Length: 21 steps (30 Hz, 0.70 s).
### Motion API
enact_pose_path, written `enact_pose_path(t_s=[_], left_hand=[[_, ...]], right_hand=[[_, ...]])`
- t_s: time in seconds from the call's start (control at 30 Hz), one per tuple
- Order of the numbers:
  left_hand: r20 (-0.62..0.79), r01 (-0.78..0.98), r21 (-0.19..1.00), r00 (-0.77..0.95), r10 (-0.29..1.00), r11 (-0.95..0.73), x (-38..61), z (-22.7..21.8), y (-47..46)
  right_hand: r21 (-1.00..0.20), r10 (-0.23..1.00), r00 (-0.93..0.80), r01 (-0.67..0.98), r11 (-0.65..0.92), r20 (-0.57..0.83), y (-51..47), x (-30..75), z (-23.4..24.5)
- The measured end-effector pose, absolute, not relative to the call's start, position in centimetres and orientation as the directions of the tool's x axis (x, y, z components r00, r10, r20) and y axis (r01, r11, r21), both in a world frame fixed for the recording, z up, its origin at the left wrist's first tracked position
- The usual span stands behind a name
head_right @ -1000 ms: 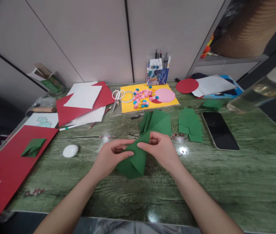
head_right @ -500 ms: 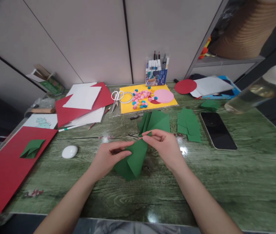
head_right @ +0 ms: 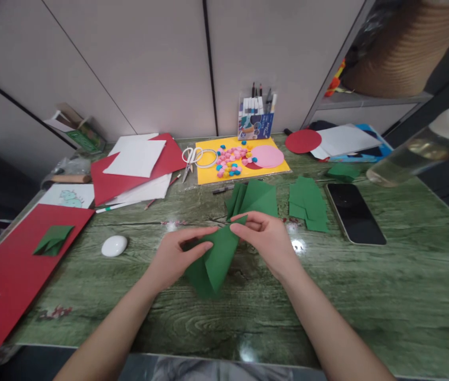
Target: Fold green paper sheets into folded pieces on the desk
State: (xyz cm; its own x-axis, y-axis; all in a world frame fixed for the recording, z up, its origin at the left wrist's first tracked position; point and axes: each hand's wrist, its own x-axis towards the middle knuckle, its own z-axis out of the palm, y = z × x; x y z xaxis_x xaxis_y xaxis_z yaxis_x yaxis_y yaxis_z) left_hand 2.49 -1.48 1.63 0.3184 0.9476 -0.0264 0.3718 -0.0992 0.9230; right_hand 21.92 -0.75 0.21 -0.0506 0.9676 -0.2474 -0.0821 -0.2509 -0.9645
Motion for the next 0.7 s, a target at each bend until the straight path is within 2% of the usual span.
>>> enact_pose_path(t_s=[0.17, 0.7], left_hand=[[-0.016, 0.369, 0.923, 0.314, 0.949, -0.106, 2.5, 1.61, -1.51], [-0.031, 0.359, 0.929, 0.307, 0.951, -0.086, 2.38, 1.8, -1.55]], right_hand=[[-0.952, 0.955, -0.119, -0.108, -0.286, -0.273, -0.83, 21.54, 0.06], [-0.964, 0.963, -0.081, -0.047, -0.262, -0.258, -0.76, 21.68, -0.57]])
